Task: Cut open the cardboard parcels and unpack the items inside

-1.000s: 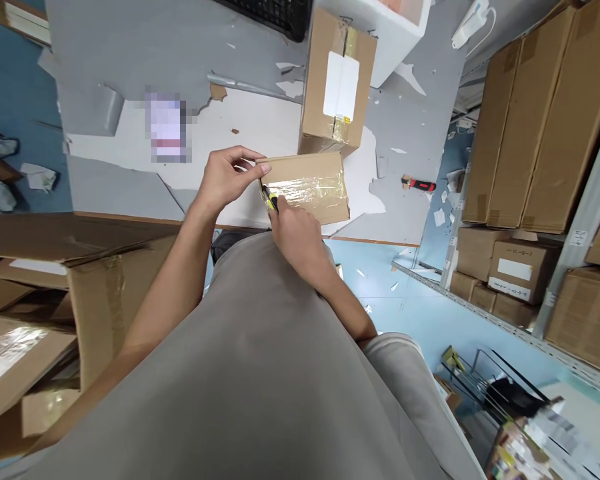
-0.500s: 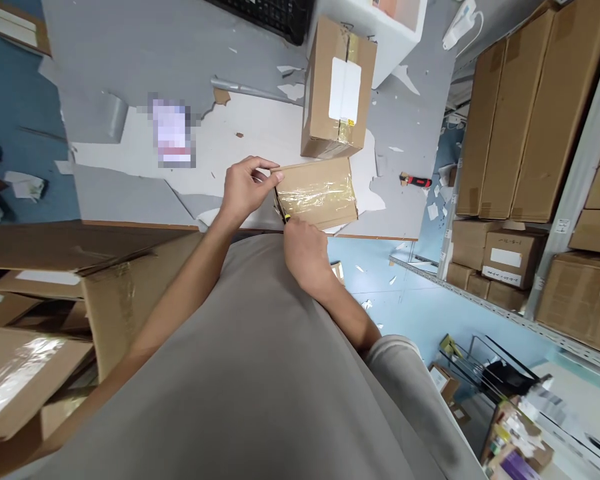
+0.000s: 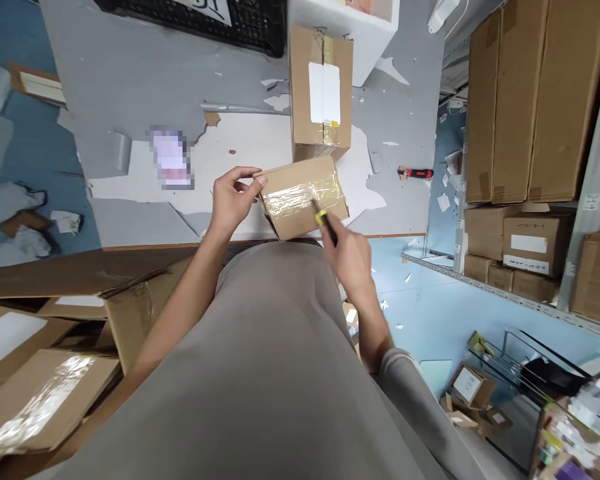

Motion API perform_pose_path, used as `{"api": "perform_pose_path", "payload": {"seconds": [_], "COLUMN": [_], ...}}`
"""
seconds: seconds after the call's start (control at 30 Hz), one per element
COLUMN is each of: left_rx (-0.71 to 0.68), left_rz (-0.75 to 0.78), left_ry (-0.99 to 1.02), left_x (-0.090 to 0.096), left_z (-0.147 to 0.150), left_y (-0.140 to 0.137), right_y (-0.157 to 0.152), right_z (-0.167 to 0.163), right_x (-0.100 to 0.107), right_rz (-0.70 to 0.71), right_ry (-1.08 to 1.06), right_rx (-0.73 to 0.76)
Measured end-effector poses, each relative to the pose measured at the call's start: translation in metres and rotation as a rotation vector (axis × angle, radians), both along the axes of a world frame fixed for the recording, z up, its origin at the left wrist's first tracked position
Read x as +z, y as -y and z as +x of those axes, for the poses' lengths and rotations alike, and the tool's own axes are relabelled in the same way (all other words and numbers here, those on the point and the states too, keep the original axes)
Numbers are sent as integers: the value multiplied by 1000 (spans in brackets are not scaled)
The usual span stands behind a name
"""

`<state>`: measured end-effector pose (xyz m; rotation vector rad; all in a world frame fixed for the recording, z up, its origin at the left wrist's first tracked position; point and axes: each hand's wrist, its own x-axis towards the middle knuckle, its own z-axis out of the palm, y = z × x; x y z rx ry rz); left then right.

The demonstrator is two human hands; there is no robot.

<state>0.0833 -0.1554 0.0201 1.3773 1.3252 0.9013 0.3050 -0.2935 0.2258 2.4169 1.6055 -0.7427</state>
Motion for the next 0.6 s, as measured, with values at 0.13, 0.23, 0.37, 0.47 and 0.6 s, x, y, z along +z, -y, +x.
{"api": "perform_pose_path", "payload": {"seconds": [0.13, 0.23, 0.37, 0.47, 0.6], "left_rx": [83, 139, 207, 284, 326], "left_rz": [-31, -26, -68, -99, -58], "left_ry": [28, 86, 163, 129, 16], "left_x": [0, 2, 1, 0, 2], "left_z": [3, 8, 5, -8, -25], "left_y": [13, 32, 51, 51, 41], "right_y": [-3, -5, -5, -9, -16], "right_z": [49, 58, 35, 17, 9], "right_x": [-58, -93, -112, -117, -115], "right_rz": [227, 299, 399, 452, 426], "right_ry": [61, -98, -255, -373, -478], "right_rx": [-282, -306, -299, -235, -96]}}
